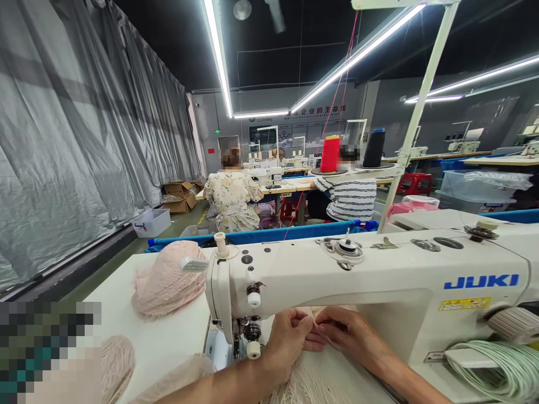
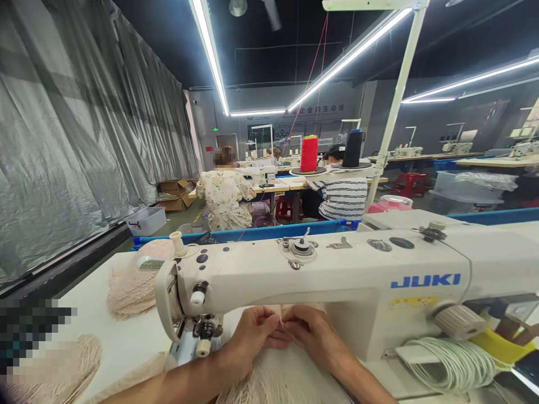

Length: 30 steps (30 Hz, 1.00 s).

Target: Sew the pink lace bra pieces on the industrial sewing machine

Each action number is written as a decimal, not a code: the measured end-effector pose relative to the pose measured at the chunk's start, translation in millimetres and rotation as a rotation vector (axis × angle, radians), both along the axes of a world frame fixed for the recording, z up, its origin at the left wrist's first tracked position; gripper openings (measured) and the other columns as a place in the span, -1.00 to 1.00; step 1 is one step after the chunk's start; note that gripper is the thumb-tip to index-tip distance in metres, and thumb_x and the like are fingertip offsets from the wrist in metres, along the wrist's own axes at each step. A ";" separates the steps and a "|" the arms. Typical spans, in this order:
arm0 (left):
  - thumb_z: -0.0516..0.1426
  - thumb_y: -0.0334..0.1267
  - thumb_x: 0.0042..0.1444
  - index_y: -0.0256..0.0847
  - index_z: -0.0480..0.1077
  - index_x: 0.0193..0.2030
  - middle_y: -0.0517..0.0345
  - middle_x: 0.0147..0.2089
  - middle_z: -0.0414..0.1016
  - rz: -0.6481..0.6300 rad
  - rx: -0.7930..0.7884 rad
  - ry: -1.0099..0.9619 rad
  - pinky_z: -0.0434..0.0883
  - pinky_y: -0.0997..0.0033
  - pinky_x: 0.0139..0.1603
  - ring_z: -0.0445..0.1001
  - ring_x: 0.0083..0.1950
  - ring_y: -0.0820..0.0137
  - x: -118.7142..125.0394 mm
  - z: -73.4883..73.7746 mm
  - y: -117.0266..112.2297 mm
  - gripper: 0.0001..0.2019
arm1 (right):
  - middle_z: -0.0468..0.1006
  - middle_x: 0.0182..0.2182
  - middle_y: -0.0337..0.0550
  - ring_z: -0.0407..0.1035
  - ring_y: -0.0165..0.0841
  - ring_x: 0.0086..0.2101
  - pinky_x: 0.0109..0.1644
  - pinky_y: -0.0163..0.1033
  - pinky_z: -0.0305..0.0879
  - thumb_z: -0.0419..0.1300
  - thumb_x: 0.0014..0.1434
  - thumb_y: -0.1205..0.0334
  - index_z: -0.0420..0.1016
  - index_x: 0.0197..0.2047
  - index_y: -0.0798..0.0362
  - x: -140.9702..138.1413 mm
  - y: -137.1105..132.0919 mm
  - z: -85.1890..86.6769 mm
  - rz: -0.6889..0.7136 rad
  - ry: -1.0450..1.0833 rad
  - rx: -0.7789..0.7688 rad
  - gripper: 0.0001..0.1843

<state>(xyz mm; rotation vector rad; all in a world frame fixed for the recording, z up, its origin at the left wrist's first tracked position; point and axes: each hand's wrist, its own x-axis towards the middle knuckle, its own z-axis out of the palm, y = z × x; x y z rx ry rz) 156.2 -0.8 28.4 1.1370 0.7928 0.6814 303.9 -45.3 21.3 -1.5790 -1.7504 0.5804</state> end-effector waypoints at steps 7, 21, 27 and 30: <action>0.17 -0.20 -0.20 -0.26 0.28 -0.48 0.13 -0.52 0.46 0.021 -0.021 0.020 0.45 0.33 -0.31 0.49 -0.44 0.35 3.8 -1.3 0.4 -0.80 | 0.40 -0.52 -0.34 0.34 -0.43 -0.46 -0.33 -0.26 0.27 0.11 0.25 0.05 0.41 -0.41 0.10 1.7 -0.3 -1.5 0.008 -0.009 -0.004 -0.68; 0.10 -0.40 -0.08 -0.24 0.27 -0.52 0.23 -0.58 0.41 0.049 -0.022 0.089 0.44 0.42 -0.38 0.46 -0.50 0.42 9.5 0.0 1.6 -0.93 | 0.41 -0.53 -0.35 0.36 -0.46 -0.47 -0.36 -0.29 0.32 0.13 0.27 0.13 0.39 -0.45 0.12 1.8 -0.6 -2.7 -0.009 -0.136 0.020 -0.70; 0.12 -0.38 -0.05 -0.25 0.26 -0.50 0.17 -0.51 0.46 0.027 -0.006 0.109 0.44 0.43 -0.32 0.49 -0.44 0.43 7.9 1.8 1.3 -0.91 | 0.49 -0.38 -0.28 0.41 -0.43 -0.40 -0.29 -0.24 0.38 0.13 0.28 0.13 0.44 -0.29 0.12 -0.8 1.8 -5.3 -0.115 -0.186 0.018 -0.77; 0.14 -0.38 -0.05 -0.26 0.26 -0.48 0.13 -0.48 0.47 0.046 0.007 0.144 0.45 0.40 -0.29 0.51 -0.42 0.41 10.9 -1.1 5.7 -0.90 | 0.50 -0.29 -0.24 0.43 -0.41 -0.36 -0.27 -0.22 0.40 0.13 0.28 0.13 0.44 -0.20 0.12 -0.3 4.4 -5.9 -0.161 -0.174 0.032 -0.79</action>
